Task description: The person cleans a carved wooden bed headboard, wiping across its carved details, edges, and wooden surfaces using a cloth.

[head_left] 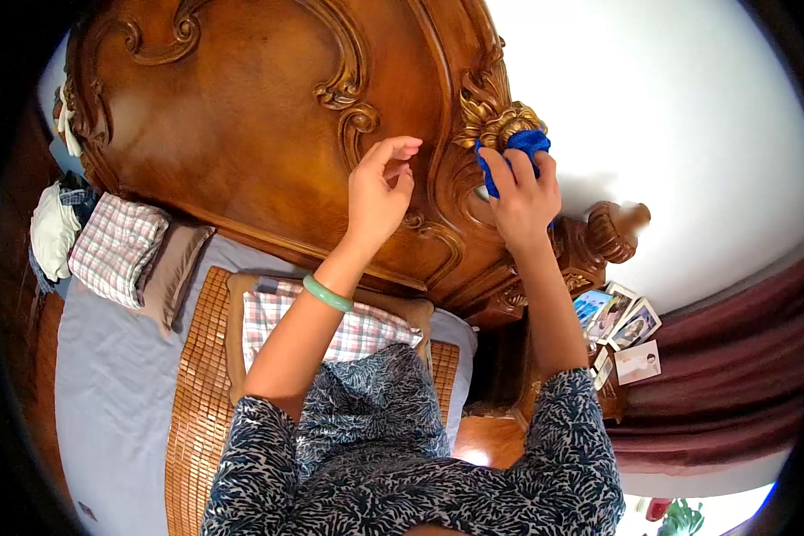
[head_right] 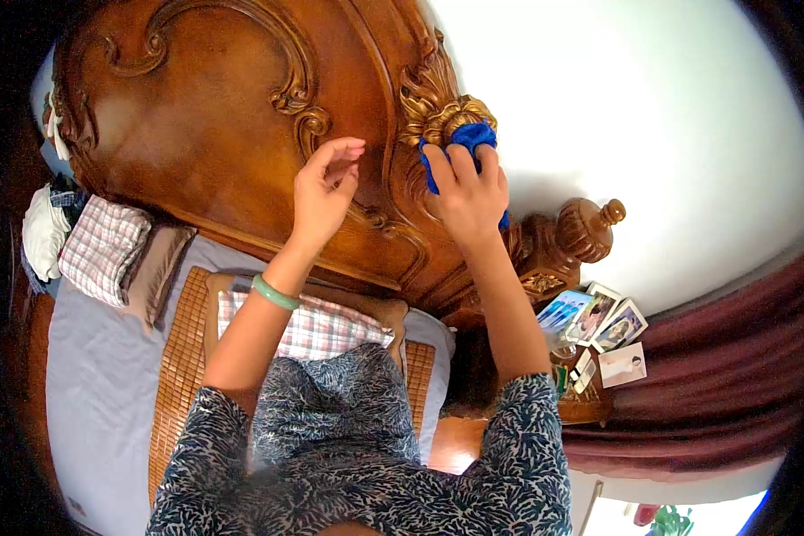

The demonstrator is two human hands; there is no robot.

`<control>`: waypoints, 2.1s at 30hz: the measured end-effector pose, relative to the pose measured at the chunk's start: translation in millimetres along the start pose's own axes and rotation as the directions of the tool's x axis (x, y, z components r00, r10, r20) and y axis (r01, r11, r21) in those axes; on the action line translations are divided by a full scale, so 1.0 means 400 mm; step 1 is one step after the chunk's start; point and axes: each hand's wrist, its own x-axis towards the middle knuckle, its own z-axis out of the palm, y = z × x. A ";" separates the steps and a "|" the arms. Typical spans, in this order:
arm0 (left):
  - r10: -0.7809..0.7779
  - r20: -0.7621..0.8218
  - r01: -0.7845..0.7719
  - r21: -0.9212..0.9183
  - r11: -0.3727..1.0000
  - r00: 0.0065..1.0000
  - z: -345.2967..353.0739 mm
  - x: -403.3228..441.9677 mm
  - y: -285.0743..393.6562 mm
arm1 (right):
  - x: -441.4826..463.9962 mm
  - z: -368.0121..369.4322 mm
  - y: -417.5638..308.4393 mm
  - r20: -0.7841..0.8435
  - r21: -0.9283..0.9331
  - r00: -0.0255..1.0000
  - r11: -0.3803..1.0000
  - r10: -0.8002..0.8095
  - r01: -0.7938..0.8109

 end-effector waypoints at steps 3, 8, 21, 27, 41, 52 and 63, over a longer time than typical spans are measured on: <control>0.059 0.080 -0.066 0.088 0.994 0.995 -0.001 -0.014 0.020 | -0.044 0.018 -0.006 -0.065 -0.010 0.995 0.997 0.079 -0.080; 0.282 0.224 -0.353 0.422 0.835 0.933 0.013 -0.004 0.054 | -0.071 0.008 -0.002 -0.153 0.087 0.968 0.978 0.200 -0.189; 0.551 0.503 -0.715 0.642 0.279 0.666 0.054 0.214 0.192 | -0.029 0.035 -0.048 -0.324 0.124 0.858 0.917 0.398 -0.379; 0.521 0.506 -0.695 0.667 0.270 0.688 0.057 0.229 0.190 | 0.016 0.044 -0.065 -0.305 0.137 0.845 0.898 0.440 -0.419; 0.461 0.562 -0.703 0.675 0.225 0.687 0.056 0.224 0.205 | 0.005 0.051 0.004 -0.266 -0.036 0.959 0.993 0.100 -0.113; 0.509 0.525 -0.689 0.695 0.207 0.683 0.075 0.233 0.165 | -0.030 -0.036 0.035 0.152 -0.053 0.970 0.982 0.189 -0.183; 0.326 0.381 -0.500 0.708 0.499 0.865 0.108 0.077 0.125 | -0.107 -0.193 -0.197 0.321 0.605 0.832 0.578 0.453 -0.548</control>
